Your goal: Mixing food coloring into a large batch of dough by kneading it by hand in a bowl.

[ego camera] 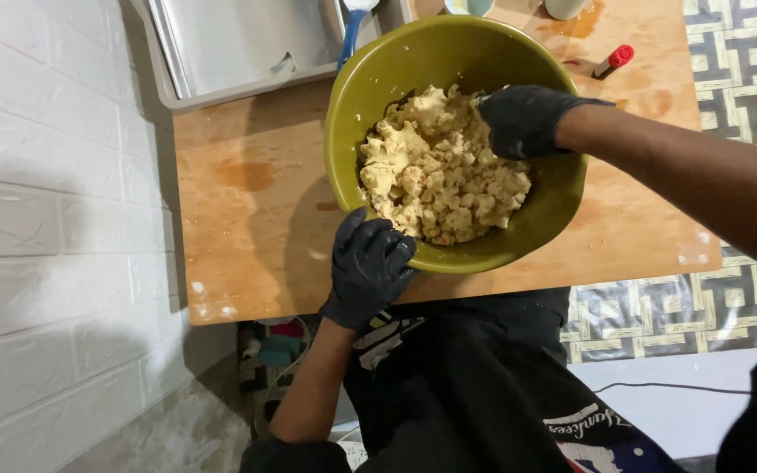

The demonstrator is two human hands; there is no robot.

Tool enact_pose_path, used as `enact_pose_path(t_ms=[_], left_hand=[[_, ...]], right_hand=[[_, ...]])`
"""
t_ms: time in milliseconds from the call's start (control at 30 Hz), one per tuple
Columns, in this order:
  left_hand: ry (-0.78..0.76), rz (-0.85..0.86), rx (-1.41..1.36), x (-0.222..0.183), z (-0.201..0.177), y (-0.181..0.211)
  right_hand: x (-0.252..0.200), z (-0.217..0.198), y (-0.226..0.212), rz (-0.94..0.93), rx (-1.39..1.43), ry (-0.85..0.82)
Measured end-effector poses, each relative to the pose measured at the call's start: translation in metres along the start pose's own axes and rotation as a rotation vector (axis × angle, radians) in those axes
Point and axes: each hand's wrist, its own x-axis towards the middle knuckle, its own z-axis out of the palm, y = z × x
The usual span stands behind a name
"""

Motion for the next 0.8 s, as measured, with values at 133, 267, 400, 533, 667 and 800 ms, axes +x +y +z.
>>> enact_pose_path(t_ms=[133,267,400,533,667,800], left_hand=[[0.031,0.013,-0.03,-0.012,0.015,-0.006],[0.033,-0.029,-0.102,-0.017,0.024,-0.005],[0.043,-0.045,-0.154,-0.021,0.034,-0.003],[0.162,0.02,-0.084,-0.01,0.028,0.022],[0.179,-0.188,0.029,-0.025,0.055,0.042],[0.117,-0.139,0.147,-0.017,0.068,0.064]], right_hand=[[0.002,0.001,-0.008,0.079,0.023,-0.067],[0.006,-0.001,-0.008,0.169,0.528,-0.064],[-0.027,-0.022,-0.07,0.335,0.659,-0.083],[-0.021,0.003,-0.086,0.316,0.533,-0.173],[0.043,0.065,-0.048,0.224,0.335,0.11],[0.049,0.061,-0.032,-0.139,0.183,0.239]])
